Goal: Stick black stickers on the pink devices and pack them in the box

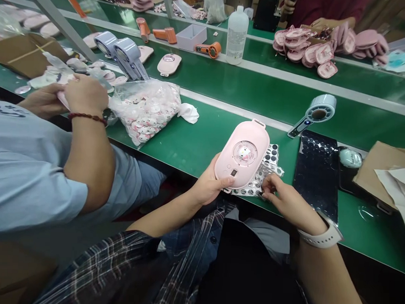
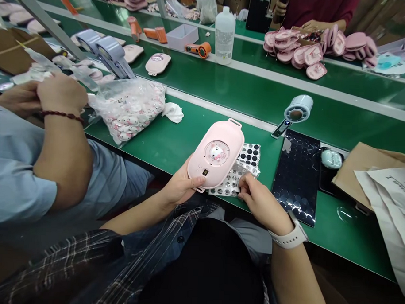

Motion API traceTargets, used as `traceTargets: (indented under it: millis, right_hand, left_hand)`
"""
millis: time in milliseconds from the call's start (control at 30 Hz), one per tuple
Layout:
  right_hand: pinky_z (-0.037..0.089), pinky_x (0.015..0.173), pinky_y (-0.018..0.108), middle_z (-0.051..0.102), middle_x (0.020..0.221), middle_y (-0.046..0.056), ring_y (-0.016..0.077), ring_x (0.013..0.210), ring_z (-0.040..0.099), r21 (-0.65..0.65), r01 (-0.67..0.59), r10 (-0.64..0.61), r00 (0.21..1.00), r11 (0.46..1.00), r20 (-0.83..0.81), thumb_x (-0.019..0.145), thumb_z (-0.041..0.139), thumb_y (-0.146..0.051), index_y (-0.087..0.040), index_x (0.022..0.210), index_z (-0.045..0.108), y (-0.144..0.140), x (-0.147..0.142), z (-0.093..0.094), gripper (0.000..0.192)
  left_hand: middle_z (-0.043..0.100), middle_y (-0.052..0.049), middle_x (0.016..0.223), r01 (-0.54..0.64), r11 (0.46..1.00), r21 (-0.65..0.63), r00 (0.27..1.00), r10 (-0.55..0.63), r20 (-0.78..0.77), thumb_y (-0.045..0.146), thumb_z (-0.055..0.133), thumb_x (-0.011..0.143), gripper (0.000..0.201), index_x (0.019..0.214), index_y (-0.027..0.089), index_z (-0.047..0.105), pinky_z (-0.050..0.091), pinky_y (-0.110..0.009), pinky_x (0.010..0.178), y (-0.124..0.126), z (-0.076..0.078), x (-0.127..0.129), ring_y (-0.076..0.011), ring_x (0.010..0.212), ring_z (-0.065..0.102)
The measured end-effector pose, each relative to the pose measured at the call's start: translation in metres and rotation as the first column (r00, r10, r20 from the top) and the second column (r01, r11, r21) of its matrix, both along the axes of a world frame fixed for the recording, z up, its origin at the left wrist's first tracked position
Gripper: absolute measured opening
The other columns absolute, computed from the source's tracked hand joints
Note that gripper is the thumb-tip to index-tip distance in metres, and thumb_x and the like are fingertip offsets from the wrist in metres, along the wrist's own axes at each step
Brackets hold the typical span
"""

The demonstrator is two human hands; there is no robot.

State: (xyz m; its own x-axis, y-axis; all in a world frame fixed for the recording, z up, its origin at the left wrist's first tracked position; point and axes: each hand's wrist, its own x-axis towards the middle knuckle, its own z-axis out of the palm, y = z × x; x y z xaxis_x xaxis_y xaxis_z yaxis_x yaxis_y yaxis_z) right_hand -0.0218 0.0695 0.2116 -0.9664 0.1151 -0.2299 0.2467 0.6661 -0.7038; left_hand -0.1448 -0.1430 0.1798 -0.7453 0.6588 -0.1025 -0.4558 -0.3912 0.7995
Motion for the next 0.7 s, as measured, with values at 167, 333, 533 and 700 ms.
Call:
traceTargets:
  millis: [167, 333, 533, 700]
  right_hand:
    - [0.047, 0.071, 0.033, 0.063, 0.082, 0.002, 0.0208, 0.076, 0.059, 0.033, 0.022, -0.021, 0.999, 0.999, -0.046, 0.089, 0.052, -0.019, -0.025, 0.089, 0.051, -0.009, 0.002, -0.001, 0.006]
    - [0.05, 0.077, 0.033, 0.062, 0.088, 0.001, 0.0197, 0.083, 0.06, -0.198, 0.142, -0.162, 0.983, 0.97, -0.089, 0.092, 0.059, -0.027, -0.025, 0.096, 0.053, 0.001, 0.014, -0.01, 0.007]
    - [0.053, 0.075, 0.032, 0.063, 0.086, 0.001, 0.0184, 0.082, 0.062, -0.498, 0.325, -0.439, 0.889, 0.804, -0.129, 0.084, 0.077, -0.037, -0.023, 0.096, 0.054, 0.017, 0.021, -0.03, 0.029]
    - [0.054, 0.069, 0.03, 0.065, 0.084, 0.0, 0.0154, 0.074, 0.062, -0.579, 0.429, -0.621, 0.763, 0.693, -0.177, 0.08, 0.085, -0.038, -0.023, 0.094, 0.056, 0.006, 0.021, -0.03, 0.035]
  left_hand:
    - [0.065, -0.013, 0.14, 0.011, 0.998, -0.058, 1.0, -0.01, 0.003, 0.036, 0.095, 0.066, 0.081, 0.134, 0.022, 0.054, 0.048, -0.049, 0.113, 0.006, -0.013, -0.001, -0.0335, 0.135, 0.057]
    - [0.063, -0.013, 0.144, -0.001, 0.998, -0.068, 1.0, 0.0, -0.007, 0.037, 0.096, 0.065, 0.084, 0.135, 0.021, 0.054, 0.045, -0.048, 0.118, 0.009, -0.019, 0.0, -0.0329, 0.138, 0.055]
    - [0.062, -0.015, 0.143, -0.004, 0.996, -0.09, 0.999, 0.0, -0.046, 0.039, 0.095, 0.067, 0.084, 0.137, 0.02, 0.052, 0.047, -0.048, 0.115, 0.01, -0.024, 0.005, -0.0326, 0.135, 0.057]
    - [0.06, -0.014, 0.146, -0.05, 0.996, -0.08, 0.993, 0.041, -0.112, 0.042, 0.091, 0.073, 0.082, 0.14, 0.022, 0.048, 0.046, -0.048, 0.117, 0.015, -0.028, 0.008, -0.0316, 0.137, 0.056]
